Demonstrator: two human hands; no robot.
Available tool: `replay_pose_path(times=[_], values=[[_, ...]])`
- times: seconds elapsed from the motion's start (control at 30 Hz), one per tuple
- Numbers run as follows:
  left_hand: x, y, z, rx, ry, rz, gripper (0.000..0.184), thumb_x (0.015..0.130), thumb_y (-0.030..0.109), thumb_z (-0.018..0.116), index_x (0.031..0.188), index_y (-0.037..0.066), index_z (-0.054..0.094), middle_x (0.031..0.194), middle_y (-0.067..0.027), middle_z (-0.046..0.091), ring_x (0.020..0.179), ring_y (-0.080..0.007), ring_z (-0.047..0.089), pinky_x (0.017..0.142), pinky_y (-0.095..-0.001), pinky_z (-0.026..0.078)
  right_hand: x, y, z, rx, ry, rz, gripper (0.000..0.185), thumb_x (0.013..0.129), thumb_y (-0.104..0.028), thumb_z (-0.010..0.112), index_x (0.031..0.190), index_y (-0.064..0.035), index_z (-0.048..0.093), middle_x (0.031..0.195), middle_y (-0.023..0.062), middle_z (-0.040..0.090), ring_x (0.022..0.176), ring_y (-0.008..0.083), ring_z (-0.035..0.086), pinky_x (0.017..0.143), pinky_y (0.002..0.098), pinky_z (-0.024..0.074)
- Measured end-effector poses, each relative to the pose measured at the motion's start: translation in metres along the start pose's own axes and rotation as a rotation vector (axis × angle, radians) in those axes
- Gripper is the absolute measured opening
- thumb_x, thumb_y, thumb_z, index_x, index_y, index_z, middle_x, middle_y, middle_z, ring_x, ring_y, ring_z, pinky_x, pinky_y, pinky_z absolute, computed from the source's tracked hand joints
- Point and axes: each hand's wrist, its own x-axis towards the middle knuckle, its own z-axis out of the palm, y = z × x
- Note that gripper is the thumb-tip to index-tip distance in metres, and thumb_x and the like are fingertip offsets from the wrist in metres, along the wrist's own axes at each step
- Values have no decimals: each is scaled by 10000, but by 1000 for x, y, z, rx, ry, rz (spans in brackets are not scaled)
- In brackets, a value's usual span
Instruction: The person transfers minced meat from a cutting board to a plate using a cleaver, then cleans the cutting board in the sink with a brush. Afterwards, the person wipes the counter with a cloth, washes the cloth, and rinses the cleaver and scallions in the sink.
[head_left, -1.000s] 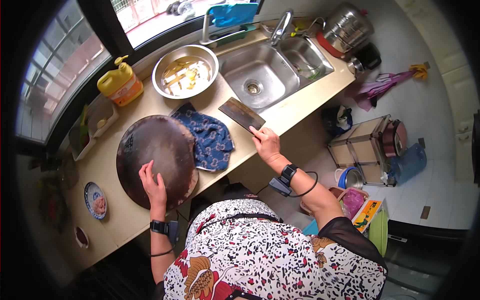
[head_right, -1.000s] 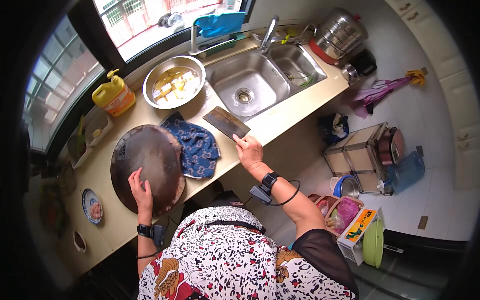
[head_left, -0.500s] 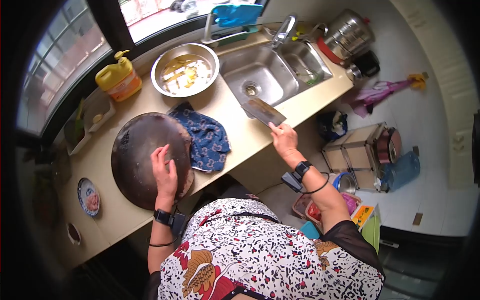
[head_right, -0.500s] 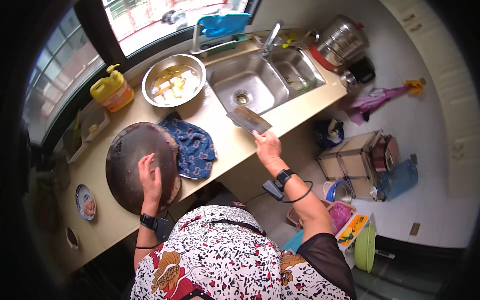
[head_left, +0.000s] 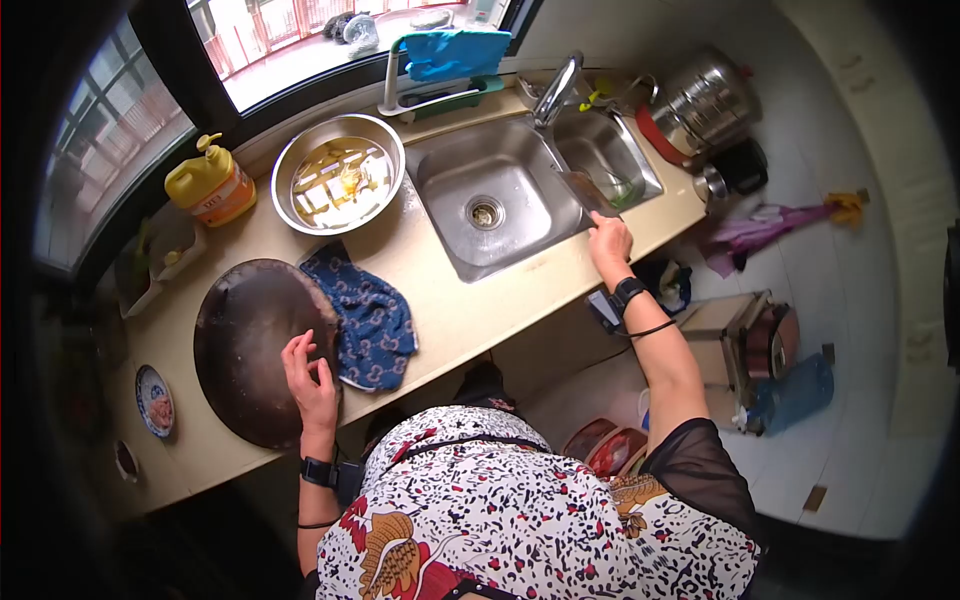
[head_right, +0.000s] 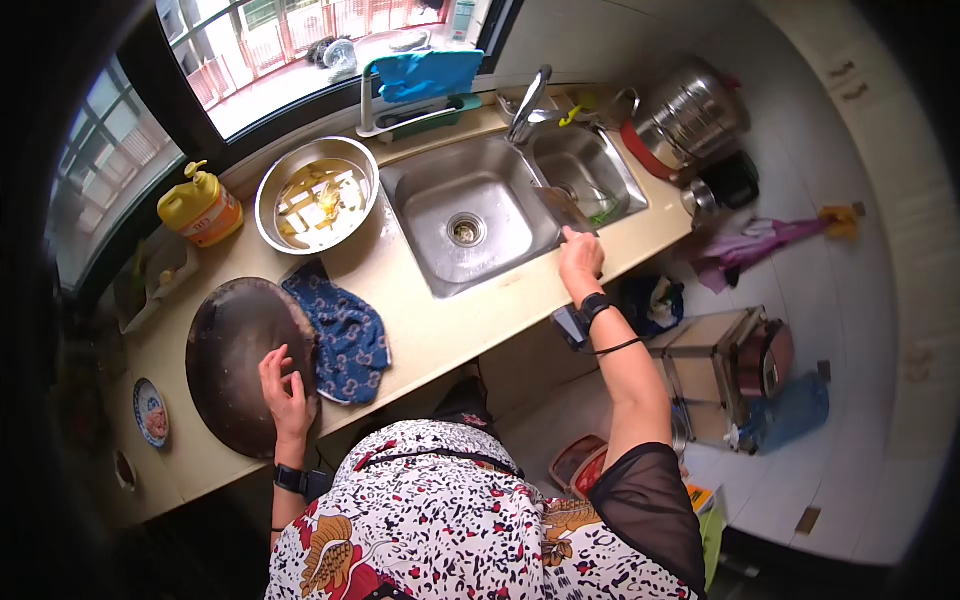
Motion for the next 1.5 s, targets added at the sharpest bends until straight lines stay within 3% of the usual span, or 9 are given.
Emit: replay_pose_path(times=[0.13, 0.4, 1.0, 1.1, 1.13, 1.23, 1.27, 1.37, 1.5], values=[[-1, 21, 64, 16, 17, -57, 469, 776, -106, 496, 1218, 49, 523, 1190, -110, 450, 972, -201, 544, 748, -267, 494, 85, 58, 39, 64, -42, -6, 337, 748, -119, 649, 1084, -100, 662, 947, 182, 658, 893, 353, 626, 802, 428, 487], [13, 75, 155, 45, 68, -180, 478, 760, -94, 532, 1213, 58, 521, 1162, -106, 456, 919, -189, 566, 695, -250, 501, 201, 101, 114, 102, -242, 80, 337, 784, -121, 564, 1110, -137, 649, 1085, 168, 633, 1032, 336, 593, 876, 420, 474], [3, 78, 178, 163, 188, -340, 449, 759, -63, 556, 1191, 55, 522, 1109, -122, 481, 881, -200, 579, 680, -265, 519, 248, 111, 223, 141, -361, 220, 164, 778, -126, 627, 908, -129, 727, 998, 203, 657, 969, 365, 622, 856, 413, 487], [-1, 66, 181, 214, 180, -318, 444, 753, -65, 556, 1181, 51, 529, 1084, -126, 499, 871, -202, 584, 696, -281, 518, 252, 117, 226, 185, -404, 222, 181, 755, -124, 643, 916, -114, 724, 1000, 210, 655, 968, 373, 621, 868, 414, 481], [-2, 63, 181, 191, 159, -366, 433, 761, -34, 571, 1183, 55, 534, 1125, -139, 515, 949, -250, 582, 791, -328, 502, 254, 121, 225, 198, -422, 217, 189, 747, -122, 647, 919, -108, 723, 1001, 213, 654, 968, 377, 620, 871, 414, 479], [-2, 43, 180, 404, 135, -179, 428, 777, -5, 574, 1199, 49, 531, 1232, -147, 494, 1088, -315, 534, 925, -383, 453, 248, 123, 212, 294, -381, 119, 208, 723, -110, 649, 916, -89, 722, 994, 224, 652, 960, 389, 621, 864, 414, 483], [-3, 36, 179, 325, 54, -299, 473, 825, 90, 588, 1284, 76, 474, 1376, -150, 391, 1264, -363, 382, 1048, -457, 315, 244, 120, 206, 269, -355, 42, 268, 732, -75, 608, 983, -74, 703, 1016, 220, 644, 990, 375, 603, 883, 404, 467], [1, 22, 182, 691, -5, -253, 574, 878, 218, 558, 1400, 117, 341, 1485, -110, 240, 1367, -349, 211, 1077, -501, 242, 229, 99, 174, 273, -55, -213, 328, 746, -53, 570, 1061, -54, 663, 1062, 203, 613, 1017, 351, 571, 907, 404, 439], [-4, -27, 189, 773, -68, -345, 651, 917, 353, 486, 1463, 149, 196, 1538, -66, 96, 1406, -336, 68, 1093, -539, 153, 193, 43, 119, 540, 100, -599, 337, 763, -13, 540, 1090, -28, 621, 1084, 174, 555, 1006, 326, 550, 910, 404, 425]])
